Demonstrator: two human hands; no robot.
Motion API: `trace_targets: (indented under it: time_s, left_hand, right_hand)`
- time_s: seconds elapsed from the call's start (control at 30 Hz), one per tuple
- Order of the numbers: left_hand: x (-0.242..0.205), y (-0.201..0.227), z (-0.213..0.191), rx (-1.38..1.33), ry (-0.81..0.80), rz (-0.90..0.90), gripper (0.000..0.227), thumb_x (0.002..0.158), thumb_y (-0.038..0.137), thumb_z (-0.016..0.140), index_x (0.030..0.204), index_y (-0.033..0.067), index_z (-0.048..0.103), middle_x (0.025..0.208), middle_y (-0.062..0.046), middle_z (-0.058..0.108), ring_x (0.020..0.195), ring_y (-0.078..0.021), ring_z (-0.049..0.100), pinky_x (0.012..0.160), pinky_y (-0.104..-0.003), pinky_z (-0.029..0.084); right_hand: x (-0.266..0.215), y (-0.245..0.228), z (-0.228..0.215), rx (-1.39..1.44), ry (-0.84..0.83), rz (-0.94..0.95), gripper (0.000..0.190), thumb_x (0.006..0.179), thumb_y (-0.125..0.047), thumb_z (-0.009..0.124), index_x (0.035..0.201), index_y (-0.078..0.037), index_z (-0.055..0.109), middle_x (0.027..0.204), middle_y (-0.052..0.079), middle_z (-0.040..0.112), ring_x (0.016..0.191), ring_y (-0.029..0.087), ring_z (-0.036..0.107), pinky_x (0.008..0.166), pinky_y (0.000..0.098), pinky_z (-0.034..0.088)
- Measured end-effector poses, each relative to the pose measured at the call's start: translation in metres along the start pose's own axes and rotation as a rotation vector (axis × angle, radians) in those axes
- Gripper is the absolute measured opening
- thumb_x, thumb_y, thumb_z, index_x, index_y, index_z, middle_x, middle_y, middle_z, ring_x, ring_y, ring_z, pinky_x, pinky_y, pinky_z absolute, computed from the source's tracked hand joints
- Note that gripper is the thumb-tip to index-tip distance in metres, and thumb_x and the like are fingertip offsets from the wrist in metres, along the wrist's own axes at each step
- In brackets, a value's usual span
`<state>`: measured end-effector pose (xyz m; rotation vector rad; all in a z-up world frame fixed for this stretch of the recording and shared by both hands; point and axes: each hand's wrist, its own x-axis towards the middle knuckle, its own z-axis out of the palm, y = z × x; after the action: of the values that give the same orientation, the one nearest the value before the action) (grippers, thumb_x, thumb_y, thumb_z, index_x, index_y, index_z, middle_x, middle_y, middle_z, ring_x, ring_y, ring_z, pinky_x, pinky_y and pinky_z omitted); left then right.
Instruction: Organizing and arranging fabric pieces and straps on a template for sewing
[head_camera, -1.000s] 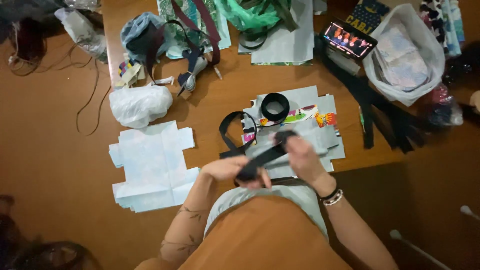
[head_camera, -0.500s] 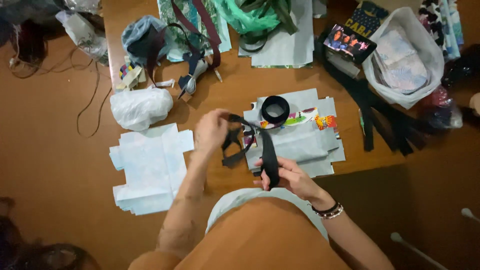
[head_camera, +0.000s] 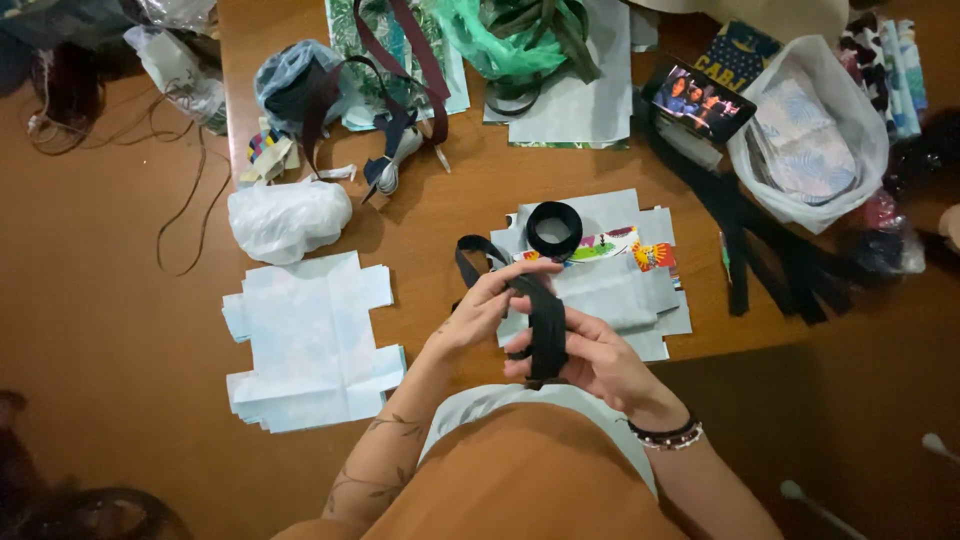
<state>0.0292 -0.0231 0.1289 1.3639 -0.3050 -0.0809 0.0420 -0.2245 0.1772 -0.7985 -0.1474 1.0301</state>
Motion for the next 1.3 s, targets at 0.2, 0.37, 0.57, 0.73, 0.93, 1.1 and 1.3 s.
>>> trace_targets:
  time_s: [0.2, 0.37, 0.57, 0.73, 0.93, 1.1, 1.3]
  left_hand:
    - [-0.009, -0.011, 0.002, 0.014, -0.195, -0.208, 0.033, 0.1, 0.007, 0.06, 0.131, -0.0058, 0.063, 0.101, -0.011, 0.066, 0.092, -0.0202, 0.059, 0.092, -0.041, 0.051]
    - [-0.017, 0.026, 0.024, -0.043, -0.416, -0.343, 0.026, 0.106, 0.015, 0.052, 0.125, 0.0022, 0.064, 0.109, -0.011, 0.068, 0.099, -0.0146, 0.056, 0.086, -0.035, 0.051]
    - [-0.023, 0.066, 0.029, -0.268, -0.34, -0.465, 0.017, 0.098, 0.007, 0.057, 0.11, 0.0078, 0.069, 0.1, 0.0, 0.06, 0.093, -0.0072, 0.052, 0.082, -0.024, 0.041]
    - [-0.017, 0.095, 0.002, -0.302, -0.202, -0.435, 0.015, 0.092, 0.017, 0.066, 0.1, 0.0047, 0.072, 0.083, -0.001, 0.064, 0.076, -0.0061, 0.058, 0.066, -0.02, 0.045]
    - [-0.02, 0.043, -0.051, -0.32, -0.055, -0.18, 0.052, 0.092, 0.033, 0.059, 0.12, -0.0106, 0.066, 0.109, -0.026, 0.072, 0.106, -0.0319, 0.069, 0.099, -0.045, 0.05]
    - [-0.018, 0.037, -0.086, -0.803, 0.223, 0.043, 0.045, 0.099, 0.034, 0.041, 0.124, 0.0034, 0.062, 0.122, -0.028, 0.066, 0.111, -0.0426, 0.067, 0.098, -0.051, 0.05]
    - [0.001, -0.047, -0.118, 0.73, 0.721, -0.324, 0.053, 0.082, 0.048, 0.083, 0.126, 0.0208, 0.071, 0.107, -0.006, 0.076, 0.104, -0.0251, 0.071, 0.087, -0.037, 0.058]
  right_hand:
    - [0.008, -0.011, 0.005, 0.106, 0.145, -0.195, 0.05, 0.094, -0.007, 0.048, 0.143, 0.0, 0.049, 0.121, 0.032, 0.067, 0.106, 0.042, 0.07, 0.091, 0.0509, 0.059]
    - [0.02, -0.013, -0.026, -0.056, 0.205, -0.385, 0.044, 0.1, -0.007, 0.04, 0.144, -0.008, 0.046, 0.132, 0.029, 0.062, 0.122, 0.044, 0.062, 0.1, 0.0557, 0.052]
    - [0.021, 0.006, -0.061, -1.227, 0.191, -0.513, 0.015, 0.098, -0.015, 0.053, 0.093, -0.008, 0.066, 0.079, 0.012, 0.062, 0.075, 0.032, 0.065, 0.069, 0.0394, 0.053]
    - [0.02, 0.043, -0.095, -1.593, -0.013, -0.652, 0.033, 0.101, -0.033, 0.056, 0.088, -0.003, 0.056, 0.07, 0.017, 0.053, 0.068, 0.043, 0.058, 0.064, 0.0501, 0.049]
    - [0.016, 0.024, -0.07, -1.317, 0.13, -0.498, 0.012, 0.098, -0.011, 0.062, 0.087, -0.008, 0.064, 0.07, 0.009, 0.064, 0.067, 0.032, 0.068, 0.066, 0.0356, 0.053]
    - [0.009, 0.008, -0.048, -0.873, 0.156, -0.314, 0.019, 0.103, -0.005, 0.05, 0.109, -0.006, 0.068, 0.077, 0.007, 0.072, 0.076, 0.02, 0.068, 0.079, 0.0351, 0.054]
    - [0.015, 0.015, -0.069, -0.833, 0.197, -0.181, 0.021, 0.104, -0.006, 0.048, 0.092, -0.001, 0.065, 0.067, 0.01, 0.067, 0.069, 0.02, 0.07, 0.08, 0.0366, 0.056]
